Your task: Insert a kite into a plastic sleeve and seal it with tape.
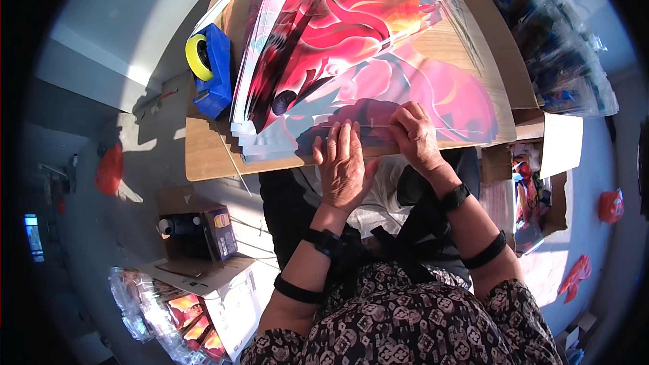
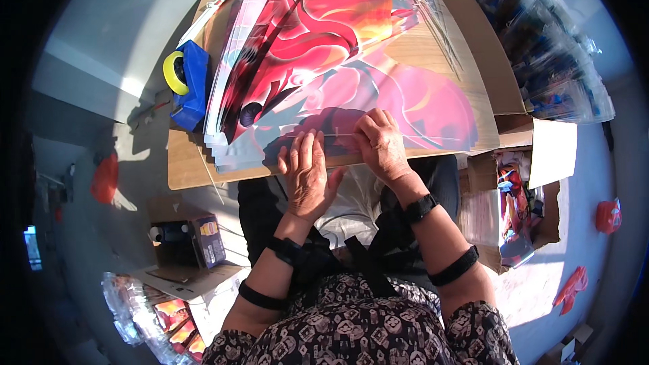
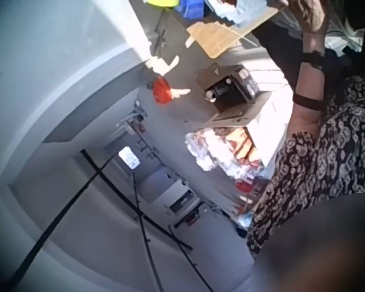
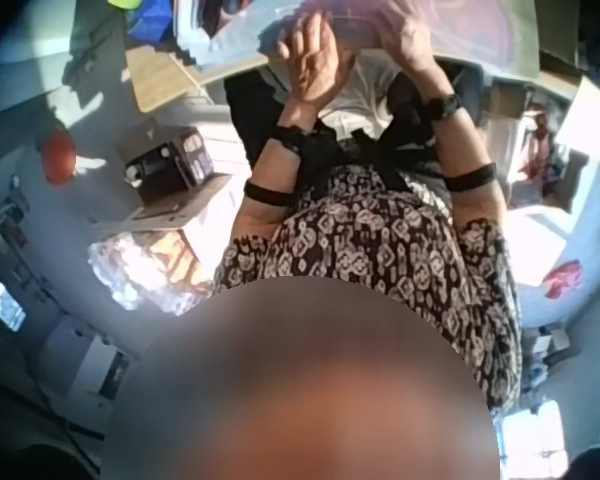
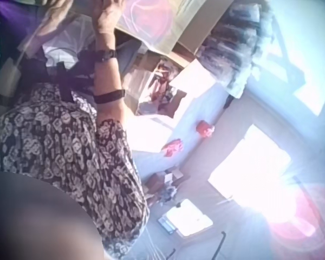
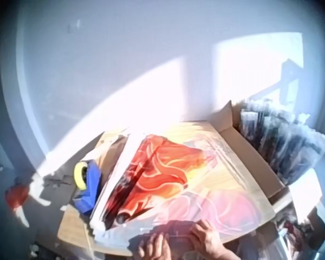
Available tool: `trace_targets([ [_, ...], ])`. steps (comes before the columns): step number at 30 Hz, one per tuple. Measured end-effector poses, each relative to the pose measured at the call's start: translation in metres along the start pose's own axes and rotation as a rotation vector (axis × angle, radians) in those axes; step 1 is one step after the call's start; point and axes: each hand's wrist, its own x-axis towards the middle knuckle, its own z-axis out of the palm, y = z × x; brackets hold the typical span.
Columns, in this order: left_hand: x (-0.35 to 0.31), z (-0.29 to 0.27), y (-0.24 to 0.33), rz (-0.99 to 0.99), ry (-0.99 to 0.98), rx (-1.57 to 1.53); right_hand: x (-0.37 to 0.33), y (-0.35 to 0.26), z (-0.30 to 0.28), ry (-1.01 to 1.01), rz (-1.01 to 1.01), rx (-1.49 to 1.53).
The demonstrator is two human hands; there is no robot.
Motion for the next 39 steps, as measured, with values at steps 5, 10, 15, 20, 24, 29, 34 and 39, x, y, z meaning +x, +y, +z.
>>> trace_targets([
  [5,0.019,-0.008,0.000,-0.003,0.053,-0.094,-0.001,0.001,-0.001,0.012,-0.009,-0.029],
  [10,0.046,-0.010,-0.008,0.033,0.080,-0.196,-0.001,0.001,0.001,0.007,-0.011,-0.026],
  [15,0.055,-0.002,-0.009,0.019,0.039,-0.224,-0.001,-0.001,0.001,-0.002,-0.003,-0.036],
  [20,0.056,-0.002,-0.007,0.029,0.042,-0.246,-0.002,-0.002,-0.001,0.010,-0.008,-0.039],
  [24,0.055,-0.001,-0.007,0.026,0.023,-0.236,-0.002,-0.002,0.000,0.018,-0.019,-0.045],
  [29,0.053,-0.002,-0.006,0.027,0.044,-0.245,-0.002,-0.003,0.000,0.037,-0.046,-0.056],
  [34,0.052,0.002,-0.005,0.015,0.056,-0.238,-0.004,-0.004,0.000,0.035,-0.029,-0.131],
  [39,0.051,0.002,-0.005,0.001,0.058,-0.253,-0.004,-0.006,0.000,0.020,-0.017,-0.158],
])
